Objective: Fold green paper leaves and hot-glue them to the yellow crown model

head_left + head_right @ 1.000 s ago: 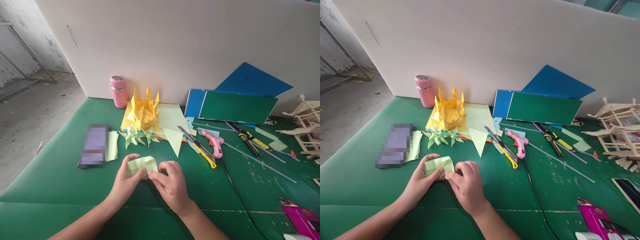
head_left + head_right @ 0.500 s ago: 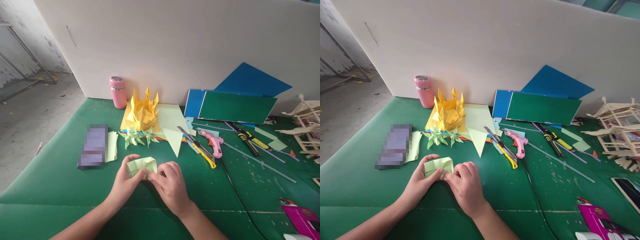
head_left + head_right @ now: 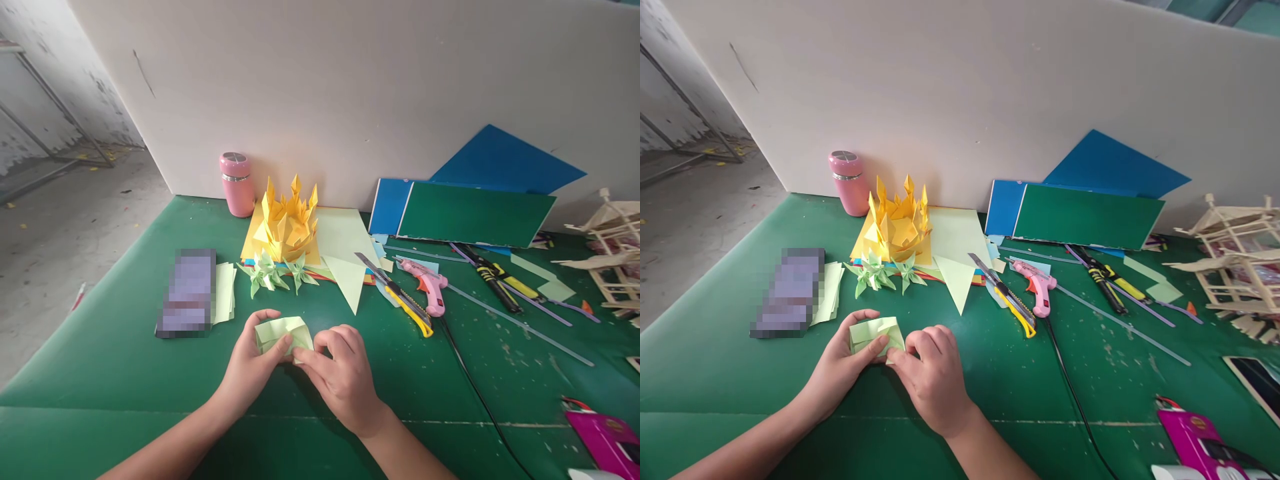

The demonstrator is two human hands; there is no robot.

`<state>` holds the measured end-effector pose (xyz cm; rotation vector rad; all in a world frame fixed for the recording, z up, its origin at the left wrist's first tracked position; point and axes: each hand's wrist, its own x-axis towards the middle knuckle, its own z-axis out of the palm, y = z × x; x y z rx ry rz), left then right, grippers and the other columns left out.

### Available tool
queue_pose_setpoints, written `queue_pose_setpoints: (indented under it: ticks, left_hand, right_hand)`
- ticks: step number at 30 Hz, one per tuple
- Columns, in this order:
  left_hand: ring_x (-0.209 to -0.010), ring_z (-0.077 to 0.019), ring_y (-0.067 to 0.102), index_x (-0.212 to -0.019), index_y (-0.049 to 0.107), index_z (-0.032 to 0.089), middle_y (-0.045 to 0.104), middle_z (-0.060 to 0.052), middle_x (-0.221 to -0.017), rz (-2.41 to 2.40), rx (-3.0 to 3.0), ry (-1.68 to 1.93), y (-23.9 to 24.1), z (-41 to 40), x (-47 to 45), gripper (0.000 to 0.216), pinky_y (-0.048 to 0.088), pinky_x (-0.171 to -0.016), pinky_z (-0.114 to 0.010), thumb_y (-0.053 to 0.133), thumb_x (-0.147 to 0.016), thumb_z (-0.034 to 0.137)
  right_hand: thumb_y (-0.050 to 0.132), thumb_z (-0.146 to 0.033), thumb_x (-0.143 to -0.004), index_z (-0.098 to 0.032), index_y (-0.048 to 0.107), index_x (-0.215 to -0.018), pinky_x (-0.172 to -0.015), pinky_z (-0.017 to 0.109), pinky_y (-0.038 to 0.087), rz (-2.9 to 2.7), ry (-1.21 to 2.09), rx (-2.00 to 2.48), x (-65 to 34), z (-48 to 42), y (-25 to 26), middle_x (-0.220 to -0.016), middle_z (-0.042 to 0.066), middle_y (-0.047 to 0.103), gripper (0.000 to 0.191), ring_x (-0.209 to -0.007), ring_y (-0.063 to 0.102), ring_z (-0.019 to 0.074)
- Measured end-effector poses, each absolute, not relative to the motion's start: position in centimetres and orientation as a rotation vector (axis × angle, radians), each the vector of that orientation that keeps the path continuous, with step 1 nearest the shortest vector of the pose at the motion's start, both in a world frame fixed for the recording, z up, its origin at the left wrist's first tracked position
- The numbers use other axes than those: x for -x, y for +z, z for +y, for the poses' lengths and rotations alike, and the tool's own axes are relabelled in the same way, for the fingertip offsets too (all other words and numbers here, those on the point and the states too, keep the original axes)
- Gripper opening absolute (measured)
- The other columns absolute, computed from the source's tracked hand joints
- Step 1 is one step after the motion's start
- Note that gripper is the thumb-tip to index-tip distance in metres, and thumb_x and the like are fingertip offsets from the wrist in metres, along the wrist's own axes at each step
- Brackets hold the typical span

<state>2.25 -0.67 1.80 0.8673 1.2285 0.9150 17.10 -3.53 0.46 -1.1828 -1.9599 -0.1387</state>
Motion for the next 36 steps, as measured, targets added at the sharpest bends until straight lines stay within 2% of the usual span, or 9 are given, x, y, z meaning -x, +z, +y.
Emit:
queue_pose_setpoints:
  ticks: [27, 36]
  left_hand:
    - [-0.052, -0.0139, 0.061, -0.095, 0.048, 0.022, 0.061, 0.008, -0.060, 1.301, -0.935, 0.873, 1.74, -0.63, -2.14, 0.047, 0.052, -0.055, -0.027, 0.074, -0.060, 0.040]
    - [-0.048, -0.0120, 0.056, -0.091, 0.044, 0.022, 0.058, 0.009, -0.057, 1.294, -0.969, 0.905, 2.08, -0.64, -2.45, 0.044, 0.048, -0.049, -0.024, 0.071, -0.061, 0.039]
  right_hand:
    - [0.053, -0.017, -0.091, -0.021, 0.068, -0.075, -0.068, 0.028, 0.034, -2.035, -0.143, 1.154, -17.29, -3.40, 0.54, -0.064, 0.000, 0.048, 0.023, -0.067, 0.042, 0.0145]
    - [0.054, -0.026, -0.091, -0.020, 0.063, -0.071, -0.075, 0.030, 0.035, -2.091, -0.068, 1.129, -17.53, -3.48, 0.03, -0.070, 0.001, 0.051, 0.023, -0.074, 0.044, 0.0157]
